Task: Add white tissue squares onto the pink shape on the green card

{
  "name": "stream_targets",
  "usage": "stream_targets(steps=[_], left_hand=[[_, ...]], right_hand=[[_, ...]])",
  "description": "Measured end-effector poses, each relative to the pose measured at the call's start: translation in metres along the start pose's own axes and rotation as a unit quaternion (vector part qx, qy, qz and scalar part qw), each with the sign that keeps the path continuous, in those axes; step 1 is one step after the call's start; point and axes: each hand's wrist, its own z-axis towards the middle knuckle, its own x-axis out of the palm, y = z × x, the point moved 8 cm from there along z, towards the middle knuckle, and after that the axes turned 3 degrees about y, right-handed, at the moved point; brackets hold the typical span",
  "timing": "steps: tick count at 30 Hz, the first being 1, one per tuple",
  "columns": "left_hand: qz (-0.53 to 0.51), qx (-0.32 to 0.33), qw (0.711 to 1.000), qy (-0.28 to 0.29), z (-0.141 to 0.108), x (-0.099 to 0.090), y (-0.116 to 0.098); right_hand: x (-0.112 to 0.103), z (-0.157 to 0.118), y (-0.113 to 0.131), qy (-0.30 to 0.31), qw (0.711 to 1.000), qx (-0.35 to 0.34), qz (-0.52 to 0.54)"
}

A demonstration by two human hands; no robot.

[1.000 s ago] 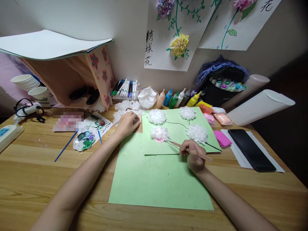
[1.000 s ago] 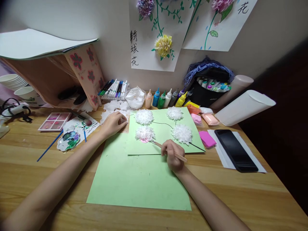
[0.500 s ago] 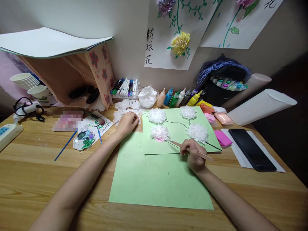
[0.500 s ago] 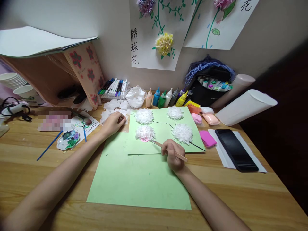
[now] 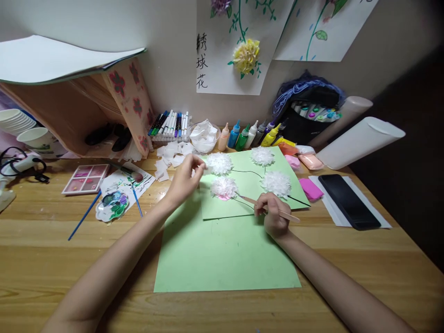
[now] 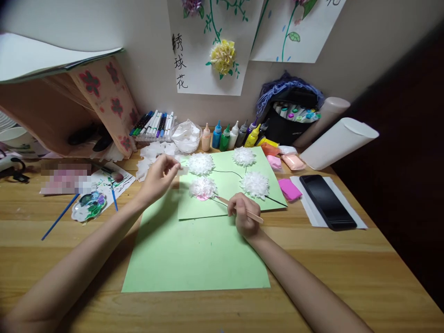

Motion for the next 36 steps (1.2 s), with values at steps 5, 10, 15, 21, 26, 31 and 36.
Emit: stream_targets(steps=[5, 10, 15, 21, 26, 31, 36], left_hand=[[-0.122, -0.023, 0.975, 0.182, -0.028, 0.055, -0.022], [-0.139, -0.064, 0.949, 0.275, -0.051, 0.090, -0.012], [-0.080, -0.087, 0.962, 0.245, -0.059, 0.092, -0.006], [-0.040, -0.084, 0.986, 0.140, -0.056, 0.085, -0.006], [0.004, -0.059, 0.995, 0.081, -0.049, 0.079, -0.008], [0.068, -0.010, 0.996, 0.053, -0.045, 0.078, -0.013], [0.086, 0.042, 0.994, 0.051, -0.048, 0.078, -0.022]], right_hand=[[0.001, 0.002, 0.005, 0.013, 1.000, -0.006, -0.014], [0.014, 0.007, 0.010, 0.094, 0.995, -0.004, -0.032], [0.022, 0.010, 0.000, 0.129, 0.990, 0.049, -0.023], [0.021, 0.013, -0.012, 0.098, 0.989, 0.109, 0.020], [0.021, 0.014, -0.013, 0.087, 0.988, 0.118, 0.042], [0.017, 0.012, -0.007, 0.074, 0.994, 0.083, 0.011], [0.012, 0.009, 0.015, 0.063, 0.996, -0.024, -0.061]])
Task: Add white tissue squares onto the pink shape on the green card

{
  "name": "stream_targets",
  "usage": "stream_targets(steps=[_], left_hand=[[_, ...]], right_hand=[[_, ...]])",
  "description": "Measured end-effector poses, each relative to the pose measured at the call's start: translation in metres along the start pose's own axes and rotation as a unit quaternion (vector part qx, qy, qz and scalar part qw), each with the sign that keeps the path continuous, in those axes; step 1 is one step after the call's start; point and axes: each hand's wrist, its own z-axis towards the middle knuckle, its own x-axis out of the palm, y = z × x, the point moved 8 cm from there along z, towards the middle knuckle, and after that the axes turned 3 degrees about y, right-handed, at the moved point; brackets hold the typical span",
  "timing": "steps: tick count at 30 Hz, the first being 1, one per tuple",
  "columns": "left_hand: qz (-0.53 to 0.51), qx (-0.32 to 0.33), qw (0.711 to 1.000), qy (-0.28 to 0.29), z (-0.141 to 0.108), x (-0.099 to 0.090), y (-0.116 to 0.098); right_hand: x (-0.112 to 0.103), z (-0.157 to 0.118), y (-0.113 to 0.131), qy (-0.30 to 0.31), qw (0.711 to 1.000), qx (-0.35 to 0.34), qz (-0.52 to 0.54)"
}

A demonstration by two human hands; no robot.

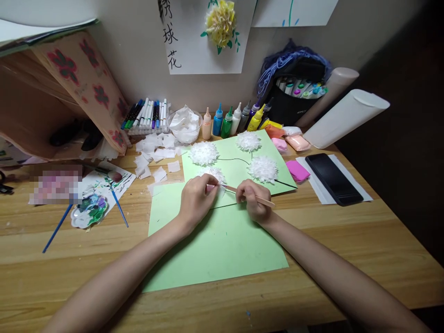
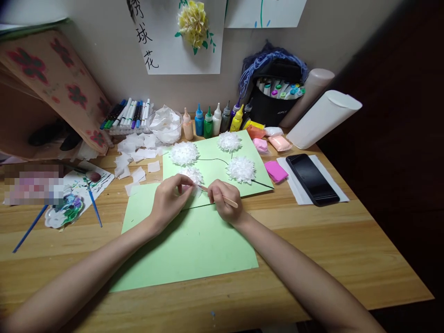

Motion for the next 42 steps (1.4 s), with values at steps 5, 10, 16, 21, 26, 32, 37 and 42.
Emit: stream_targets(steps=[5, 10, 16, 21, 26, 32, 37, 42], left_hand=[[0.009, 0.007, 0.999, 0.041, -0.007, 0.002, -0.009], [0.005, -0.021, 0.998, 0.055, -0.013, 0.005, -0.005], [-0.013, -0.059, 0.997, 0.040, -0.017, 0.004, 0.006], [-0.023, -0.067, 0.997, 0.034, -0.019, 0.003, 0.009], [-0.025, -0.064, 0.997, 0.033, -0.020, 0.004, 0.010], [-0.034, -0.052, 0.998, 0.019, -0.020, 0.004, 0.009], [-0.037, -0.050, 0.998, 0.011, -0.020, 0.003, 0.009], [-0.038, -0.058, 0.998, 0.009, -0.021, 0.003, 0.010]], right_hand=[[0.006, 0.001, -0.004, 0.037, 0.999, 0.021, -0.003], [0.006, 0.001, -0.002, 0.041, 0.999, 0.009, -0.002], [0.010, 0.000, -0.003, 0.065, 0.998, 0.009, -0.002], [0.013, 0.000, -0.011, 0.074, 0.996, 0.037, 0.029], [0.016, 0.002, -0.014, 0.085, 0.994, 0.049, 0.043], [0.018, 0.003, -0.016, 0.098, 0.991, 0.065, 0.056], [0.018, 0.005, -0.015, 0.103, 0.991, 0.068, 0.059], [0.012, 0.004, -0.010, 0.070, 0.996, 0.037, 0.037]])
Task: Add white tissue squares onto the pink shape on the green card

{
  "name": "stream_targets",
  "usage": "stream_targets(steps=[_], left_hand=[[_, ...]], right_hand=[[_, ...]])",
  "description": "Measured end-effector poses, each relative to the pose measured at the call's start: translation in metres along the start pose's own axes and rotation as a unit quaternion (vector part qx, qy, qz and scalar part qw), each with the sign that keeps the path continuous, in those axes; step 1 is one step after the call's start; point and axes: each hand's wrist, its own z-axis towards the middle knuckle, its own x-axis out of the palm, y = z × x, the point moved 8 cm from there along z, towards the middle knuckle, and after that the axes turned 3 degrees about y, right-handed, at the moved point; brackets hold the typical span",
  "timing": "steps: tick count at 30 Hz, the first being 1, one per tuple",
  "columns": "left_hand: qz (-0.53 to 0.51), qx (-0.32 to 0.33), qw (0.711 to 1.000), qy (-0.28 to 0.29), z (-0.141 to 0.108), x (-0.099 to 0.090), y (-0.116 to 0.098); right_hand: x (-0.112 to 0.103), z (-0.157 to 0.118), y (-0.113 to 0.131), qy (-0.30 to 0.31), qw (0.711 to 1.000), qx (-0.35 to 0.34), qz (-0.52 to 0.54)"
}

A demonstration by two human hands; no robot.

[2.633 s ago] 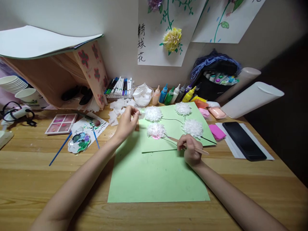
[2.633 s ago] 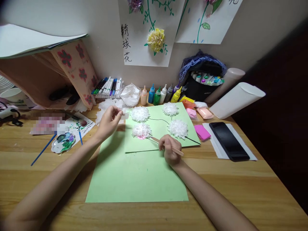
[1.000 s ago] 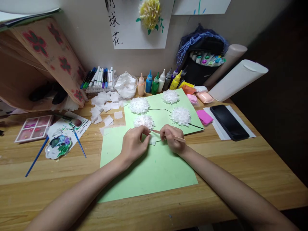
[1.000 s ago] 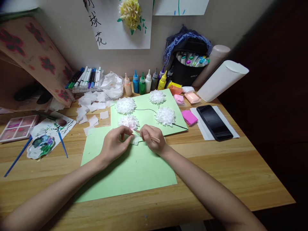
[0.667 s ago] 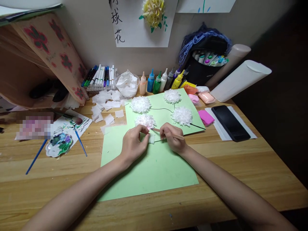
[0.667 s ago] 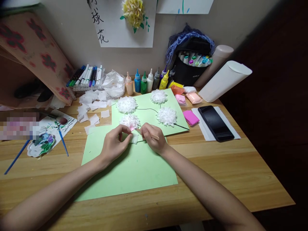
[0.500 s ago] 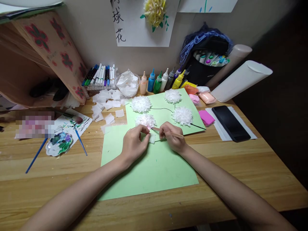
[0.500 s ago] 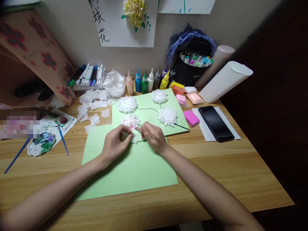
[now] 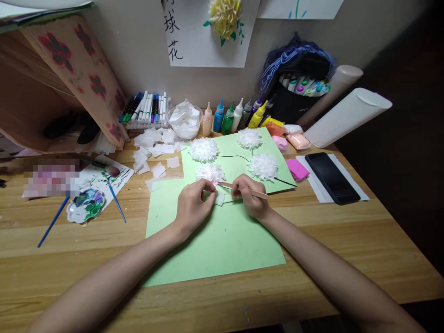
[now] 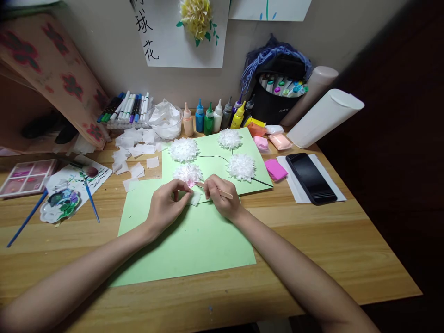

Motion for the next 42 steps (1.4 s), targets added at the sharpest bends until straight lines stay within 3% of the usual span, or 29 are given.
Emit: stream_targets(steps=[20, 26, 35, 38, 42], left_hand=[[-0.097, -0.070, 0.993, 0.021, 0.000, 0.004, 0.011], [-0.120, -0.067, 0.990, 0.022, 0.002, 0.005, 0.013], [-0.115, -0.068, 0.991, 0.022, 0.001, 0.006, 0.015], [-0.114, -0.066, 0.991, 0.023, 0.001, 0.006, 0.014], [-0.112, -0.070, 0.991, 0.027, 0.001, 0.006, 0.014]], right_hand=[[0.019, 0.009, 0.017, 0.059, 0.987, -0.082, -0.127], [0.022, 0.030, 0.017, 0.074, 0.982, -0.037, -0.169], [0.039, 0.092, 0.011, 0.158, 0.960, 0.173, -0.151], [0.045, 0.104, 0.002, 0.169, 0.957, 0.181, -0.150], [0.049, 0.113, 0.000, 0.172, 0.970, 0.133, -0.108]])
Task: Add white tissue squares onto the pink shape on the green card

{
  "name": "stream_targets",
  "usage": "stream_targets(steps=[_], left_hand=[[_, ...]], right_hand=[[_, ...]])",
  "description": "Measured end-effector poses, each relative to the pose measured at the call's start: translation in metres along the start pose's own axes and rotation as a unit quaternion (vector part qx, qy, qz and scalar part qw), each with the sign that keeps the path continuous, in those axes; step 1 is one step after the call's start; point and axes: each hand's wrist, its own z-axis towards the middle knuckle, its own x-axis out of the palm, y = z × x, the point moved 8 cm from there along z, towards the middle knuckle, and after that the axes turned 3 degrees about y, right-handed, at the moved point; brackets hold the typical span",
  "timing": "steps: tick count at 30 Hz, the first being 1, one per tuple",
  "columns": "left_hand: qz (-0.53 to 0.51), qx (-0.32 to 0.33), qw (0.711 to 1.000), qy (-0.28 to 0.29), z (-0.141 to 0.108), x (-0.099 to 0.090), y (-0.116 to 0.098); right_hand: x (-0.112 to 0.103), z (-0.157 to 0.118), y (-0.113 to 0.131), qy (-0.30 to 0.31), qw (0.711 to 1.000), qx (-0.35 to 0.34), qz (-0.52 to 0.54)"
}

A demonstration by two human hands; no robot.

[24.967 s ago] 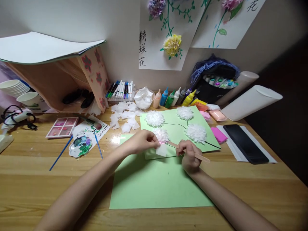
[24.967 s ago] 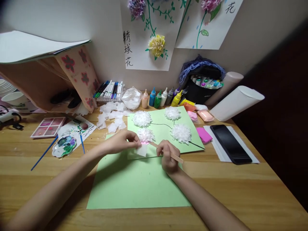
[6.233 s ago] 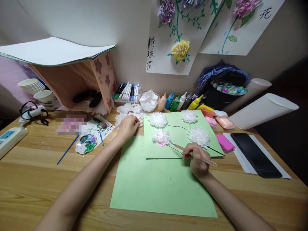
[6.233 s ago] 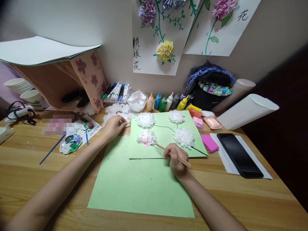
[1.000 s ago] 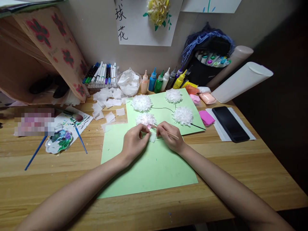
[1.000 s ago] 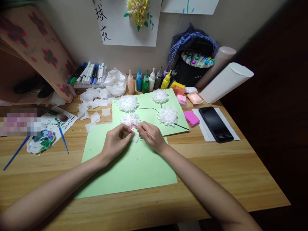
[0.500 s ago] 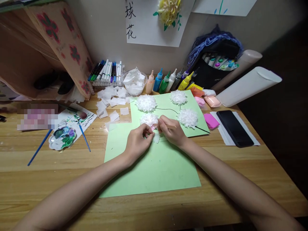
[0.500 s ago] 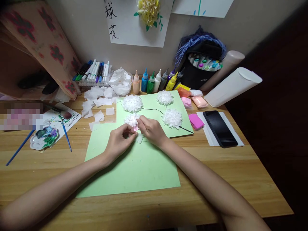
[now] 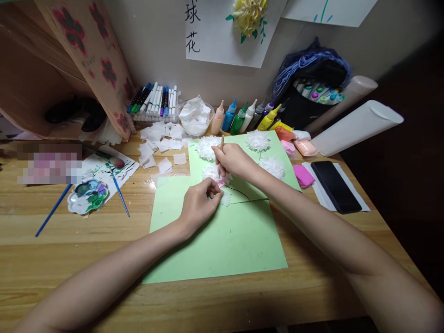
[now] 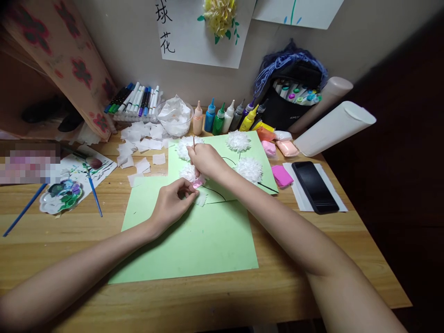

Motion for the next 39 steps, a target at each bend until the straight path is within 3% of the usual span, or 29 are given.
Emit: stream_targets(steps=[3, 9, 14, 18, 24, 30, 34, 39], left_hand=[[0.006, -0.002, 1.000, 0.000, 0.000, 0.000, 0.000], [0.007, 0.000, 1.000, -0.004, -0.001, 0.000, 0.000], [0.006, 0.000, 1.000, -0.008, -0.001, -0.001, -0.002], [0.007, -0.005, 1.000, -0.005, -0.001, -0.002, -0.003], [0.005, 0.003, 1.000, -0.006, -0.002, -0.001, -0.005], [0.024, 0.034, 0.999, 0.000, 0.000, 0.000, -0.013], [0.105, 0.062, 0.992, -0.026, 0.006, -0.004, -0.024], [0.190, 0.064, 0.979, -0.044, 0.016, -0.006, -0.036]], right_hand=[[-0.005, -0.010, 0.000, -0.003, 1.000, -0.004, 0.028], [-0.031, -0.073, -0.001, -0.138, 0.984, -0.082, 0.084], [-0.016, -0.108, -0.009, -0.148, 0.977, -0.154, 0.002], [-0.005, -0.107, -0.019, -0.148, 0.976, -0.157, -0.004], [-0.010, -0.098, -0.040, -0.182, 0.970, -0.094, 0.134], [-0.007, -0.092, -0.047, -0.179, 0.963, -0.059, 0.195], [-0.008, -0.094, -0.046, -0.186, 0.964, -0.070, 0.178], [-0.012, -0.101, -0.035, -0.194, 0.969, -0.129, 0.085]])
